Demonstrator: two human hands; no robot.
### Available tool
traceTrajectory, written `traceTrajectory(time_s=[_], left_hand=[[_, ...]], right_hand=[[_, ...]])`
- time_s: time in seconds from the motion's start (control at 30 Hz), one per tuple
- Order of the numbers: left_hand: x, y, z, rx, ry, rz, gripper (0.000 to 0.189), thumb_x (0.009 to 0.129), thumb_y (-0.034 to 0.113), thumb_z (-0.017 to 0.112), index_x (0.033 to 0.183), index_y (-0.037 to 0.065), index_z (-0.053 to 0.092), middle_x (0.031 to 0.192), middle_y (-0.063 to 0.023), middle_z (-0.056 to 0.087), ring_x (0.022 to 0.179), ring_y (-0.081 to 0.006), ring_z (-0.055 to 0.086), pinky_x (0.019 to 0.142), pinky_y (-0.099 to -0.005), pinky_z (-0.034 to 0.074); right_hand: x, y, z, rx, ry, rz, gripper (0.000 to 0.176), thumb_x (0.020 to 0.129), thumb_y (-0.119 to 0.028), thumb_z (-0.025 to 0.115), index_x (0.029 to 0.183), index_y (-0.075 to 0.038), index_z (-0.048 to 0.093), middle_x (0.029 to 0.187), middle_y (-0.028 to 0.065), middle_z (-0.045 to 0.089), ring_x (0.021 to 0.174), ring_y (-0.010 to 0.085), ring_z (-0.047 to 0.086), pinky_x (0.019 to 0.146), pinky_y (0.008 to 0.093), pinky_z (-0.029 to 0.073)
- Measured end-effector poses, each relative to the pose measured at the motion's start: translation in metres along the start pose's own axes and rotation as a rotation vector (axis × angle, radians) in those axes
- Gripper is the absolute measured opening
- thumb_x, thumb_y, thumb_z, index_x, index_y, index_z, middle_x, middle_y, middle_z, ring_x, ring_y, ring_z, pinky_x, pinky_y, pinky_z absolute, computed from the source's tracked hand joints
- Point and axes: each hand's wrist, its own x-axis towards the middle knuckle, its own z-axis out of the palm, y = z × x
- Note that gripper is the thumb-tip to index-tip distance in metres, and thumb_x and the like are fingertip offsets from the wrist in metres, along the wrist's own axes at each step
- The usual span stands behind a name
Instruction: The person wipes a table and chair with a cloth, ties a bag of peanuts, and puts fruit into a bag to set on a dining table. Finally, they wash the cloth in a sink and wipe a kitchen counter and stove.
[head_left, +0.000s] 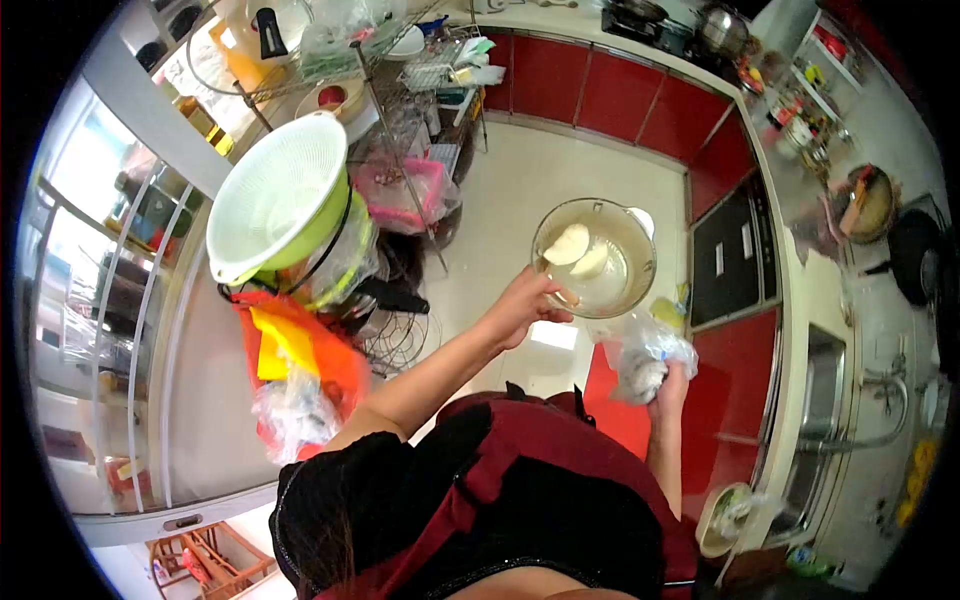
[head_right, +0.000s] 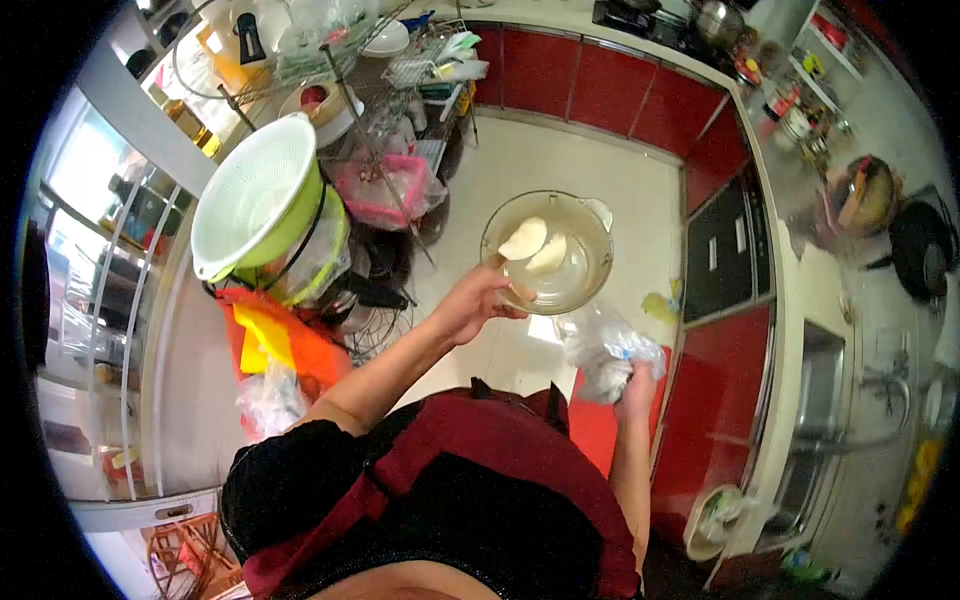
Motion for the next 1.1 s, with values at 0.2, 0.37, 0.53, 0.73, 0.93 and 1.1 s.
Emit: traceTrajectory(time_s=[0.2,0.37,0.53,0.73,0.93,1.1], left_hand=[[0.107,0.016,-0.031,-0.101,0.157,0.079,0.047,0.087,0.024,0.04,0.127,0.001,0.034,0.105,-0.0188,0.059,0.086,-0.0295,0.064,0.082,-0.0421,0.048],[0.173,0.074,-0.07,-0.025,0.411,0.224,0.052,0.086,0.027,0.043,0.127,-0.002,0.033,0.103,-0.0242,0.058,0.092,-0.0354,0.062,0.078,-0.0412,0.052],[0.233,0.13,-0.147,-0.101,0.683,0.213,0.045,0.09,0.031,0.04,0.121,-0.001,0.035,0.112,-0.0274,0.052,0.091,-0.034,0.062,0.071,-0.0375,0.054],[0.31,0.188,-0.252,-0.031,0.977,0.372,0.046,0.09,0.027,0.035,0.122,-0.006,0.031,0.105,-0.0279,0.053,0.08,-0.0343,0.065,0.06,-0.0379,0.054],[0.357,0.231,-0.326,-0.105,1.068,0.432,0.042,0.088,0.021,0.036,0.12,-0.005,0.033,0.094,-0.0259,0.058,0.07,-0.0351,0.065,0.05,-0.0387,0.053],[0.372,0.264,-0.367,-0.098,1.136,0.376,0.04,0.089,0.02,0.037,0.116,-0.01,0.036,0.093,-0.0272,0.058,0.07,-0.0353,0.065,0.052,-0.0384,0.054]], right_hand=[[0.148,-0.021,0.014,-0.108,-0.059,0.12,0.018,0.082,-0.016,0.049,0.094,-0.004,0.056,0.084,0.0069,0.059,0.072,0.0182,0.059,0.063,0.0317,0.049],[0.26,-0.041,0.066,-0.291,-0.23,0.222,0.023,0.081,-0.018,0.053,0.097,-0.003,0.058,0.087,0.0051,0.057,0.078,0.0162,0.056,0.069,0.0299,0.046],[0.331,-0.046,0.133,-0.367,-0.467,0.189,0.022,0.08,-0.018,0.055,0.096,-0.003,0.059,0.09,0.0048,0.059,0.081,0.0156,0.055,0.071,0.0292,0.045],[0.4,-0.033,0.237,-0.402,-0.569,0.231,0.018,0.081,-0.019,0.056,0.09,-0.003,0.06,0.08,0.0026,0.058,0.071,0.0131,0.054,0.063,0.0279,0.044],[0.477,-0.024,0.389,-0.766,-0.903,0.056,0.018,0.079,-0.022,0.057,0.08,-0.004,0.06,0.065,0.0,0.054,0.056,0.0138,0.051,0.051,0.0284,0.04],[0.512,0.002,0.542,-0.838,-1.359,-0.807,0.033,0.075,-0.031,0.057,0.09,-0.002,0.061,0.093,0.0142,0.062,0.087,0.032,0.059,0.075,0.0407,0.046]])
